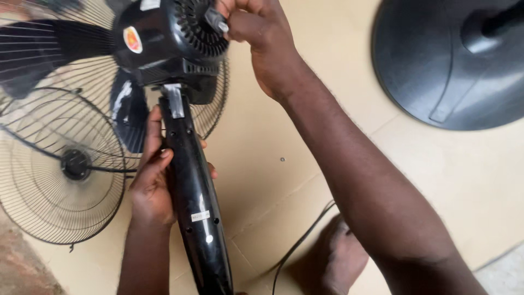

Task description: The person assembles a standing fan by attaching the motor housing to the stand, securing it with a knob, and adjusting the tilt mechanism. The person uses hands to align and tighten components.

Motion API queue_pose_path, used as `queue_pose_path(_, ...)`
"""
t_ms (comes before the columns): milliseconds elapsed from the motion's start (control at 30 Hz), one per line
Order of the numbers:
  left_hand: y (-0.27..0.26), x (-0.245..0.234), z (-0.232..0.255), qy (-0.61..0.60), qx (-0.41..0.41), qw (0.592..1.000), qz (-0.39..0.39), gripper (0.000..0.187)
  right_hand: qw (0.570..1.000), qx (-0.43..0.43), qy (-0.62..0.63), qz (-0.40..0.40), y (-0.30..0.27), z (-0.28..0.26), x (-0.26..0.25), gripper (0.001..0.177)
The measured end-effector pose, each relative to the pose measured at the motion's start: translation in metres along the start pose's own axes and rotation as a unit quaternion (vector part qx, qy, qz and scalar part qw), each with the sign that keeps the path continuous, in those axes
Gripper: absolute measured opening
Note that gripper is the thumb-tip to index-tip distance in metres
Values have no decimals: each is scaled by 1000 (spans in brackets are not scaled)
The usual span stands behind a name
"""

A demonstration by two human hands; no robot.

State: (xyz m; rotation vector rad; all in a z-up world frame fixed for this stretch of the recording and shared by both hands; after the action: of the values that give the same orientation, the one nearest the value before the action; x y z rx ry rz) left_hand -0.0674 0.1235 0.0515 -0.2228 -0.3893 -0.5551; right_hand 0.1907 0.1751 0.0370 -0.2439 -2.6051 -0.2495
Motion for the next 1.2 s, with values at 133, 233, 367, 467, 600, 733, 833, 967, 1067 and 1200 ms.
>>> queue_pose_path(133,-3,-26,8,-6,-9,1000,19,83,996,35,-50,-67,21,-2,39,4)
queue_pose_path(233,-10,-45,2,-35,-37,998,44,80,979,137,109,-105,23,12,62,8)
queue_pose_path(367,-16,-49,-19,-141,-56,988,8,75,991,101,-17,-83,22,16,85,11)
queue_pose_path(467,-21,-32,-46,-244,-88,965,-39,73,988,120,-70,-61,3,6,68,8)
queue_pose_path(600,-24,2,-79,-310,-129,938,-85,72,980,142,-139,-7,-26,-13,29,4)
queue_pose_path(733,-20,38,-108,-349,-185,914,-93,65,976,129,-170,44,-53,-33,-19,3)
queue_pose_path(833,-30,65,-127,-389,-229,886,-100,66,968,157,-165,103,-68,-29,-49,3)
queue_pose_path(967,-35,79,-130,-367,-196,896,-153,70,971,152,-147,109,-79,-31,-66,6)
queue_pose_path(1067,-34,79,-140,-397,-218,878,-154,68,978,134,-111,116,-85,-29,-72,7)
queue_pose_path(1200,-31,69,-149,-396,-231,875,-157,64,981,121,-20,151,-101,-26,-87,1)
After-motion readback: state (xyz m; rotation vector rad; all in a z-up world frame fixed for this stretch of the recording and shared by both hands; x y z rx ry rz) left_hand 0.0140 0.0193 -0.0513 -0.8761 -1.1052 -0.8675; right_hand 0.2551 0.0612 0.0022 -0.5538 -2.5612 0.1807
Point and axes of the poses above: each hand's wrist, its own y-axis towards the middle knuckle, its own x-axis out of the palm, z = x × y, the point moved 8 cm from there along y, towards the middle knuckle, and after that the axes turned 10 degrees about x, right-handed, at the moved point
